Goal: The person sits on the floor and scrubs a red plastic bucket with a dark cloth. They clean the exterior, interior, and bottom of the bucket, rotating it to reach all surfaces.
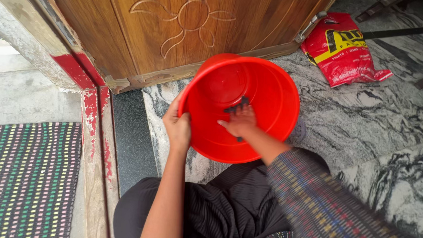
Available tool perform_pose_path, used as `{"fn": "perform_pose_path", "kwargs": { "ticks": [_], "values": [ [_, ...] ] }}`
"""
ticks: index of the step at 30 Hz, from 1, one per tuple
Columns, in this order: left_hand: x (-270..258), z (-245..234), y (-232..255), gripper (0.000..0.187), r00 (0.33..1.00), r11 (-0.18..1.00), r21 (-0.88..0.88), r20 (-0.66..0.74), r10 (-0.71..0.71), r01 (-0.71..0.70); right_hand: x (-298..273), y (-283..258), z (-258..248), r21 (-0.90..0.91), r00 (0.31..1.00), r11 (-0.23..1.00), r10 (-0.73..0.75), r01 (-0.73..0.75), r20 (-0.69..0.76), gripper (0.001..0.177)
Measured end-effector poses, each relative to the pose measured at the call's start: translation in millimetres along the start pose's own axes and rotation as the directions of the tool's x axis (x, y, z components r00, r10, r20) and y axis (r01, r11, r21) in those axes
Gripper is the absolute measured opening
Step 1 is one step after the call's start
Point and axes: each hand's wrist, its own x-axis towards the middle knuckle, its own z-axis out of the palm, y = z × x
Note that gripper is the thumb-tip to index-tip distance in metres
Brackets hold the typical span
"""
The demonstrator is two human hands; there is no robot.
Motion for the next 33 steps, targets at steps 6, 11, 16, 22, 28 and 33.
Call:
{"fn": "perform_pose_path", "kwargs": {
  "ticks": [6,11,16,22,28,33],
  "values": [
    [4,-6,-8,0.069,0.983,0.991,-0.054,-0.127,-0.13,0.124,97,-78,57,0.298,0.974,0.943,-0.088,0.149,-0.209,0.073],
    [0,-4,-15,0.065,0.99,0.993,-0.117,-0.137,-0.027,0.011,55,-117,63,0.46,0.811,0.721,-0.242,0.518,-0.533,0.057],
    [-4,-2,-6,0.066,0.989,0.999,-0.038,-0.15,-0.007,0.002,-112,-83,5,0.544,0.795,0.588,-0.353,0.599,-0.493,0.061],
    [-1,-2,-9,0.069,0.99,0.999,-0.035,-0.142,-0.025,0.02,-170,-7,-18,0.009,0.737,0.774,-0.599,0.633,-0.313,0.057],
    [8,-3,-10,0.071,0.987,0.993,-0.046,-0.114,-0.109,0.105,-72,32,-44,-0.443,0.894,0.776,-0.384,0.449,0.231,0.043],
    [13,-3,-18,0.07,0.987,0.996,0.017,-0.14,-0.08,0.083,73,39,-19,-0.412,0.991,0.908,0.115,-0.076,0.07,0.054]
  ]
}}
